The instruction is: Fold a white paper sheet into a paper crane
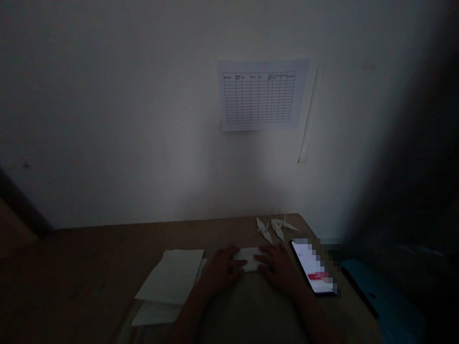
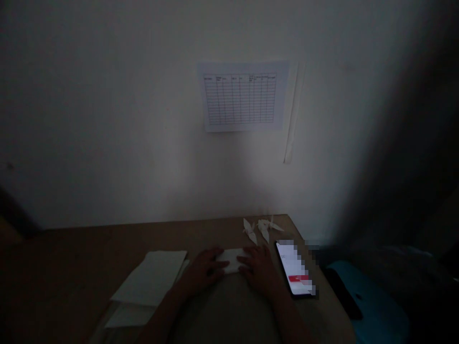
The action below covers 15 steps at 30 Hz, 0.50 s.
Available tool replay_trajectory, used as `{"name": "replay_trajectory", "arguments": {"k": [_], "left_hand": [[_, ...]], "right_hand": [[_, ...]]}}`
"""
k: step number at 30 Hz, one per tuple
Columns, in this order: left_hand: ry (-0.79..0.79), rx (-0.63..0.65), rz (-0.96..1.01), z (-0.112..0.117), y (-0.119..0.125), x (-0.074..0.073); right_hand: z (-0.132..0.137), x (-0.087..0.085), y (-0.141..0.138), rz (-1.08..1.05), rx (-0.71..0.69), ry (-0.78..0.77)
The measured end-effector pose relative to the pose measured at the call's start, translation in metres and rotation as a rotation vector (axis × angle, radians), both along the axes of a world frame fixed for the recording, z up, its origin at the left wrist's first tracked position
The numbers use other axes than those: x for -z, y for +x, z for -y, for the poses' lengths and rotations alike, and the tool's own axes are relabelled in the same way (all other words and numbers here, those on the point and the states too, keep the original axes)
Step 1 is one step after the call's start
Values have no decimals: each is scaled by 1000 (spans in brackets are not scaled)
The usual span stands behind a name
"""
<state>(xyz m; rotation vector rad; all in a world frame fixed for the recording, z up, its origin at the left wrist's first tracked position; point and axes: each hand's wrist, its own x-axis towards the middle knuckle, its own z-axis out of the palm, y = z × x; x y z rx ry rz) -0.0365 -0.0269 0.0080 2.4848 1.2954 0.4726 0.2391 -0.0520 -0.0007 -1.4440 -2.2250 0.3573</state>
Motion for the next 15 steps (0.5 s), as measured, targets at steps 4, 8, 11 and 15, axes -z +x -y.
{"name": "replay_trajectory", "arguments": {"k": [4,8,11,15], "left_hand": [[-11,-7,22,0,0,2],[-15,-34,15,0,2,-1],[-21,-53,-9,0,4,-2],[-15,-60,-18,-3,3,0]], "right_hand": [[-1,1,0,-19,3,19],[-3,8,1,-35,8,47],[-6,13,1,-36,21,55],[-8,17,0,-54,22,50]]}}
